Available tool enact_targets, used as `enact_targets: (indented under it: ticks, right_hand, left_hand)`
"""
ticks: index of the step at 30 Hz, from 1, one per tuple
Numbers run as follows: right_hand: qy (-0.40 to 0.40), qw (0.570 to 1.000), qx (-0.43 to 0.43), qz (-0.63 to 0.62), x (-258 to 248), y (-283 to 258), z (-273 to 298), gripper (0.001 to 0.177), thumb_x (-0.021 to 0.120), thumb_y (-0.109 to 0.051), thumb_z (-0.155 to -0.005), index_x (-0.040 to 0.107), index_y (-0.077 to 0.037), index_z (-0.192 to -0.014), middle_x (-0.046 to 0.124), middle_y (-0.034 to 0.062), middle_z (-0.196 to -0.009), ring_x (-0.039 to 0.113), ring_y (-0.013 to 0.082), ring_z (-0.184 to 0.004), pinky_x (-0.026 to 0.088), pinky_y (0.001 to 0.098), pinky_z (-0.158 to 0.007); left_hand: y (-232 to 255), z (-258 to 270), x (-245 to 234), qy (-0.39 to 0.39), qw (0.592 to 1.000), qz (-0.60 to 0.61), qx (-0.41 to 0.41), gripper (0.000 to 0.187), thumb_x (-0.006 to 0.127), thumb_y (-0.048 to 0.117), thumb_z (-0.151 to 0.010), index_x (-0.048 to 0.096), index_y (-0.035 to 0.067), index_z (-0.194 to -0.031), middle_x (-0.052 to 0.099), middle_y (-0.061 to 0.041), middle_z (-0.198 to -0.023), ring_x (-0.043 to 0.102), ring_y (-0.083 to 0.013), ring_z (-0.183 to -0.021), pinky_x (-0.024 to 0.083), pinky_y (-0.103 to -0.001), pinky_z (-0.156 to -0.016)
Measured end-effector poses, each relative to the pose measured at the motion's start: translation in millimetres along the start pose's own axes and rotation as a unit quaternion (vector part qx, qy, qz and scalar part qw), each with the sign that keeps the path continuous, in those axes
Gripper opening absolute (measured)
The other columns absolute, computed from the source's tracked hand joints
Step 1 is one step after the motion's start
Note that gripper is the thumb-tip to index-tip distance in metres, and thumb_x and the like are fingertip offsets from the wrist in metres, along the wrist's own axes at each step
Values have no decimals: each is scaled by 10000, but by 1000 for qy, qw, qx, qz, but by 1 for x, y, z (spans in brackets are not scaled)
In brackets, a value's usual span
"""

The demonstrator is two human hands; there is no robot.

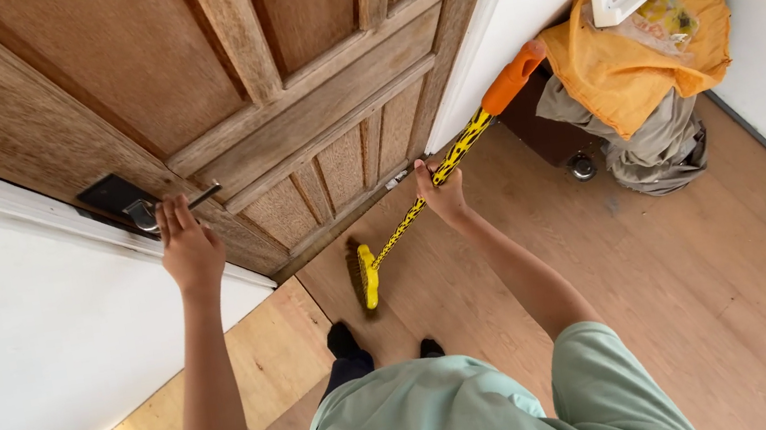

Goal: Sweep the floor near a wooden door using a broom.

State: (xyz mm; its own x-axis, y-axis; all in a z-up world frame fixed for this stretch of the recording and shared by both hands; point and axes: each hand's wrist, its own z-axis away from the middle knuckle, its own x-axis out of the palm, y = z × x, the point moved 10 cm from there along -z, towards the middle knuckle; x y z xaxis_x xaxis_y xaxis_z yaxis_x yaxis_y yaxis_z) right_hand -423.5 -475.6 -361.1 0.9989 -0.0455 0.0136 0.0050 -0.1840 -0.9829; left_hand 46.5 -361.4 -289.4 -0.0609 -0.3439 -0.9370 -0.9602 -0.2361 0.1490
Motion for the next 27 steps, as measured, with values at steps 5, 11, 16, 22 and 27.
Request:
enact_targets:
  ticks: [5,11,16,22,27]
  right_hand:
    - [-63,988,-81,114,-54,4,33,516,682,-115,-1039,391,-59,-617,434,9,-525,445,109,-461,340,294,-426]
    - [-291,913,-222,183,-60,-8,124,291,655,-181,-1013,574,-55,-764,637,67,-687,612,200,-566,502,347,-505]
    - [-393,858,-143,297,-100,97,161,336,658,-286,-1016,597,-37,-799,619,155,-751,633,341,-767,491,459,-662]
    - [-390,827,-95,393,-133,85,126,423,718,-414,-927,602,-39,-770,648,143,-734,630,363,-775,473,504,-703]
    - [-387,857,-46,336,-88,22,123,170,628,-116,-904,666,-60,-748,641,53,-620,548,202,-508,453,401,-513]
  left_hand:
    - [10,8,0,-93,994,-41,-25,794,612,204,-986,192,48,-1642,204,-173,-1710,176,-341,-1571,579,-471,-954]
    - [12,12,12,-140,987,-49,-58,998,668,284,-955,33,102,-1703,62,-129,-1759,42,-313,-1612,539,-443,-1041]
    - [-3,7,16,-187,977,-34,-101,1042,717,348,-916,39,143,-1680,65,-104,-1739,30,-294,-1599,459,-474,-1105]
    - [19,8,-4,-218,970,-12,-108,987,718,332,-912,114,208,-1681,107,-55,-1745,70,-258,-1607,408,-526,-1144]
    - [167,24,-100,-140,985,-82,56,613,650,523,-975,526,129,-1428,545,-172,-1447,539,-335,-1289,468,-569,-944]
